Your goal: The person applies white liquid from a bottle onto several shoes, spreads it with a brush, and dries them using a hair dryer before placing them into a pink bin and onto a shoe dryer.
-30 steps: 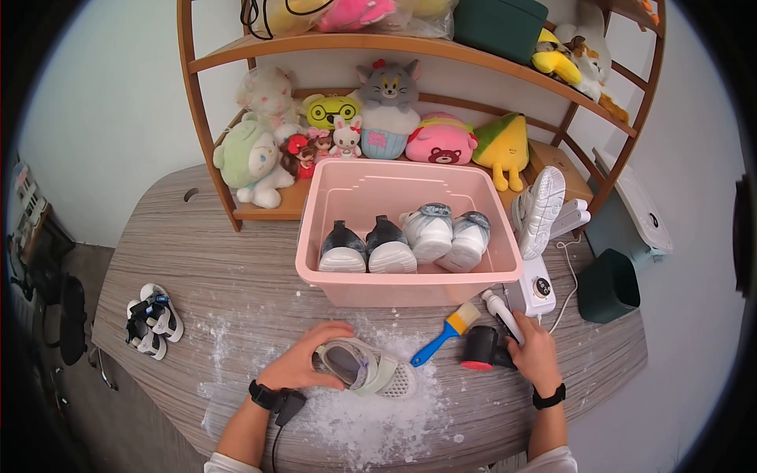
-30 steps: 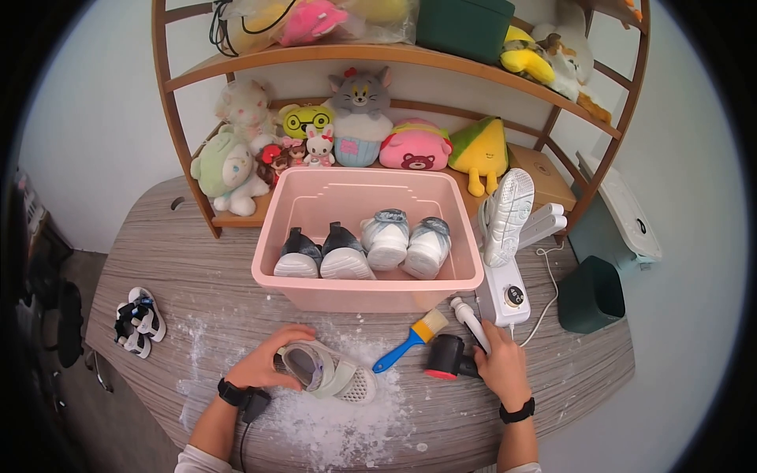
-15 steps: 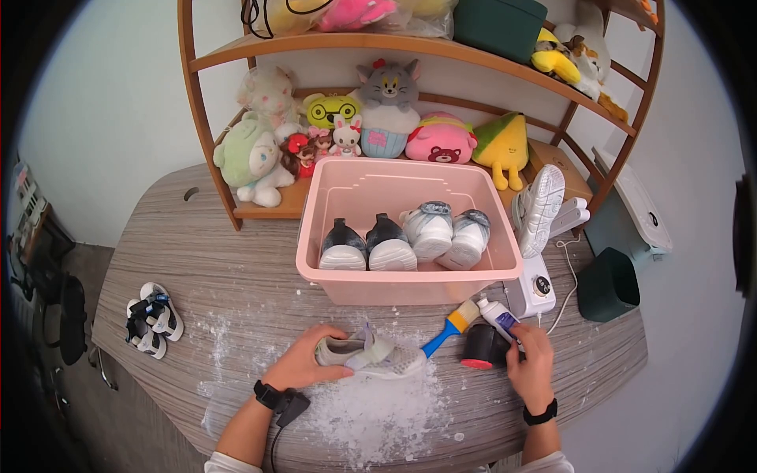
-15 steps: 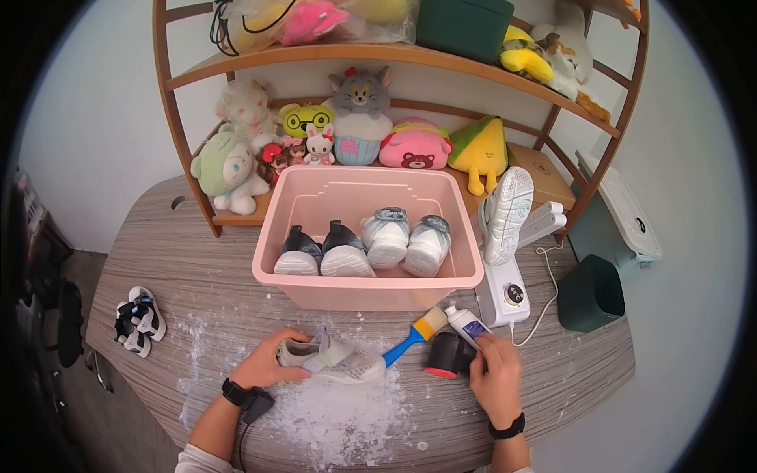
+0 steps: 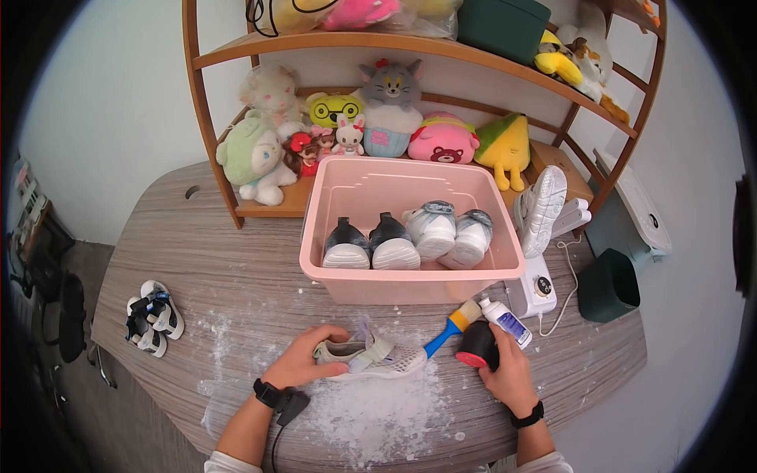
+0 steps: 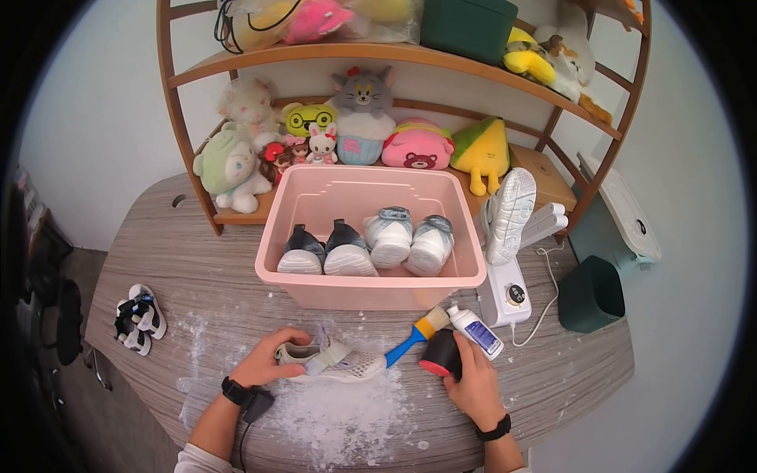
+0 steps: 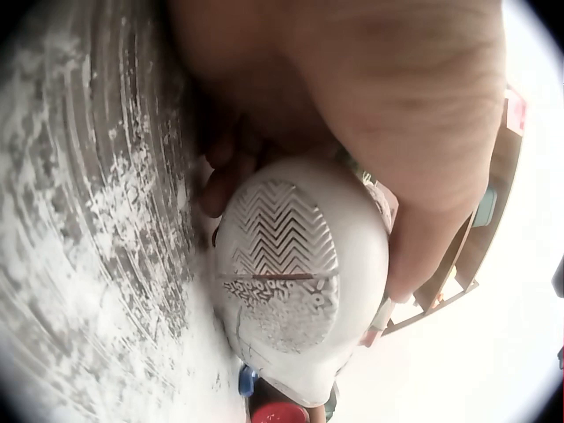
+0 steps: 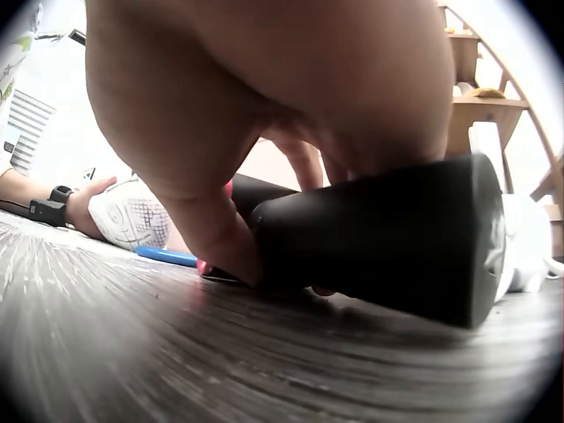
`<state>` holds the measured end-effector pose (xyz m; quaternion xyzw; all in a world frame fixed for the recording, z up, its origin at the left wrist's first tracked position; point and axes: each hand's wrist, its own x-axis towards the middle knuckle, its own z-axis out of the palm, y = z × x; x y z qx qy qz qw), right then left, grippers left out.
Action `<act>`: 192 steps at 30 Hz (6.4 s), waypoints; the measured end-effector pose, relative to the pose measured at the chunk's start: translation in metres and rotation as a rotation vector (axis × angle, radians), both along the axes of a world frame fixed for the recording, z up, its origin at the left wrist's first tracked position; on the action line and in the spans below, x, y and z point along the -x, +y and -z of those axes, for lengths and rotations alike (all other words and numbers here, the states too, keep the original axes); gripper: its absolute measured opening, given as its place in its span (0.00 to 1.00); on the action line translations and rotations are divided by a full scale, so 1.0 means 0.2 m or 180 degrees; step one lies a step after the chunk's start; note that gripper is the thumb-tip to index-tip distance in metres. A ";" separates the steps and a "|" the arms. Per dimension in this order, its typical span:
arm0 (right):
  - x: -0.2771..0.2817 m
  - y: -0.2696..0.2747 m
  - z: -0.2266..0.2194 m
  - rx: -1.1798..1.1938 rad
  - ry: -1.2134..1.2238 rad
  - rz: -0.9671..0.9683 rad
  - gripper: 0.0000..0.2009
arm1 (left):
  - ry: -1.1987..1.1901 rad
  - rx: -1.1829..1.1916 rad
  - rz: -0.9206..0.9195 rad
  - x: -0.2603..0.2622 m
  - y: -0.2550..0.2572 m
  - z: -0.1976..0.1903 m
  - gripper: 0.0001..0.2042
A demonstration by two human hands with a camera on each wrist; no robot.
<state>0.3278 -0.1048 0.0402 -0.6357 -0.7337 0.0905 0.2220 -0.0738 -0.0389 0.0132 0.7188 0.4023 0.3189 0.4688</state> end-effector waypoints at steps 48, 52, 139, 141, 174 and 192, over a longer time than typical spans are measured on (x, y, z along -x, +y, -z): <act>0.46 0.31 -0.20 0.0555 0.1147 -0.0829 0.39 | -0.0305 -0.0368 -0.0214 -0.01 0.01 0.07 0.19; 0.52 0.28 -0.22 0.0945 0.1361 -0.0614 0.40 | -0.0414 -0.0334 -0.0175 -0.02 0.01 0.06 0.19; 0.75 -0.10 -0.14 -0.0174 -0.0648 -0.2364 0.35 | -0.0473 0.0316 0.0780 0.01 0.01 0.05 0.22; 0.76 -0.11 -0.08 -0.0624 -0.0659 -0.2535 0.30 | -0.0474 0.0353 0.0770 0.01 0.01 0.04 0.22; 0.49 0.26 -0.20 -0.0565 0.0218 -0.1331 0.38 | -0.0683 0.0157 0.0356 0.01 0.01 0.01 0.18; 0.35 0.40 -0.23 0.0053 0.0481 -0.1058 0.33 | -0.0821 -0.0429 -0.0598 -0.03 0.00 0.02 0.16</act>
